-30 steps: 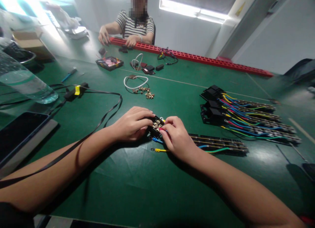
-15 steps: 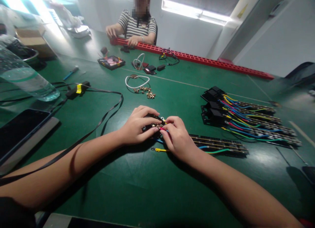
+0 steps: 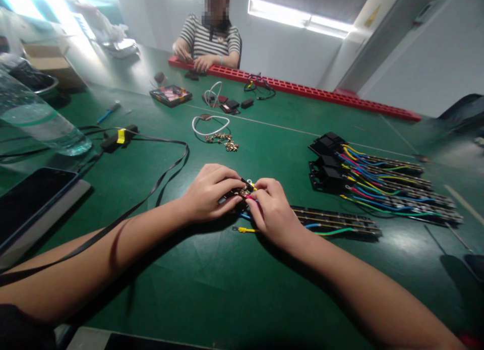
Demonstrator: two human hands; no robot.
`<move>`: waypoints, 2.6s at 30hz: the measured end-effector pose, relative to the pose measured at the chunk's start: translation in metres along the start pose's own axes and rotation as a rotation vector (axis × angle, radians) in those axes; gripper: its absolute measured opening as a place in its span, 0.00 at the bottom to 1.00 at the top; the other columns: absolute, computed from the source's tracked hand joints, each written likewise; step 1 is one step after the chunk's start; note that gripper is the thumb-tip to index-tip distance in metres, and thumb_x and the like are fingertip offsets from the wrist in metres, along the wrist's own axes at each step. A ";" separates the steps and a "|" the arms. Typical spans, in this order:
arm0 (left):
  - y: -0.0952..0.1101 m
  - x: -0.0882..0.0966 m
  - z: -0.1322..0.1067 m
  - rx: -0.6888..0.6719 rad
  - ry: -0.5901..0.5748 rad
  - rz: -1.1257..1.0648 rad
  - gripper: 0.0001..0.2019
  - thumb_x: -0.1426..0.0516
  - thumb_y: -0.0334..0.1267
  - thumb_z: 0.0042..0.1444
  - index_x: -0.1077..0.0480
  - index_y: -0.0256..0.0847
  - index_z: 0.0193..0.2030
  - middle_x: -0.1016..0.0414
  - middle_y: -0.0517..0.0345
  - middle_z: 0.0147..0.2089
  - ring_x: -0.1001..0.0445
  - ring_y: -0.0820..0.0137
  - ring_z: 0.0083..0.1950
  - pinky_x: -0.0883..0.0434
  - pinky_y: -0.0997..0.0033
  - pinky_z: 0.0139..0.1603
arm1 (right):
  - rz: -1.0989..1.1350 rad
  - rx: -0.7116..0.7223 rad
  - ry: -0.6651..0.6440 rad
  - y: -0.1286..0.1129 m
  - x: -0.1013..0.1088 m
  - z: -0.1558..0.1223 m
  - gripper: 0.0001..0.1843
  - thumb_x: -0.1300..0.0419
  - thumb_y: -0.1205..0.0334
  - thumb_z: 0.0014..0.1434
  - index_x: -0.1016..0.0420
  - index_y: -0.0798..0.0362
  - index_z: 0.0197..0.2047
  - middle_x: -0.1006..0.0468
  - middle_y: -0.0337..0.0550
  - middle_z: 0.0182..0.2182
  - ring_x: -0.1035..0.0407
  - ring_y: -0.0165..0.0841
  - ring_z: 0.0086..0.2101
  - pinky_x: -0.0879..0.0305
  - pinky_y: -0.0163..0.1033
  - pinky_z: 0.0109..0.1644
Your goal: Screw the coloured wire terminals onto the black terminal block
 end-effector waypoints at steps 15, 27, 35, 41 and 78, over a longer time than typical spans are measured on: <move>0.015 0.000 -0.003 -0.056 0.044 0.215 0.09 0.38 0.44 0.63 0.24 0.42 0.45 0.19 0.53 0.45 0.22 0.65 0.42 0.28 0.62 0.43 | -0.266 0.014 -0.014 -0.009 -0.002 0.001 0.15 0.49 0.64 0.72 0.22 0.60 0.41 0.24 0.57 0.46 0.35 0.43 0.45 0.35 0.48 0.48; 0.016 0.004 0.000 -0.102 0.097 0.193 0.08 0.37 0.43 0.64 0.25 0.41 0.41 0.19 0.56 0.42 0.21 0.65 0.43 0.27 0.65 0.44 | -0.383 0.031 0.037 -0.012 0.000 0.002 0.10 0.44 0.63 0.69 0.23 0.56 0.39 0.22 0.49 0.42 0.36 0.41 0.42 0.42 0.46 0.43; 0.012 0.003 0.000 -0.139 0.024 0.190 0.09 0.39 0.44 0.66 0.24 0.41 0.43 0.20 0.53 0.46 0.22 0.64 0.47 0.27 0.63 0.48 | -0.331 0.018 -0.021 -0.009 -0.005 0.003 0.11 0.44 0.63 0.69 0.22 0.58 0.39 0.23 0.50 0.42 0.36 0.41 0.43 0.38 0.45 0.46; 0.009 0.002 -0.002 -0.140 -0.006 0.177 0.08 0.39 0.43 0.66 0.24 0.41 0.44 0.21 0.51 0.49 0.24 0.62 0.48 0.27 0.61 0.50 | -0.289 0.005 -0.069 -0.007 -0.007 0.003 0.12 0.45 0.64 0.69 0.22 0.60 0.41 0.23 0.52 0.43 0.35 0.41 0.44 0.36 0.46 0.49; 0.004 -0.006 -0.002 -0.066 -0.053 0.112 0.06 0.41 0.39 0.63 0.25 0.42 0.44 0.26 0.49 0.49 0.28 0.59 0.52 0.30 0.55 0.53 | -0.217 -0.027 -0.126 -0.003 -0.008 0.008 0.10 0.44 0.66 0.67 0.22 0.59 0.39 0.26 0.56 0.44 0.36 0.43 0.45 0.33 0.47 0.49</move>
Point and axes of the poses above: each hand's wrist, its own z-axis towards the middle knuckle, its own x-axis out of the back of the hand, y = z × x, the point moved 6 cm from there along z, towards the middle knuckle
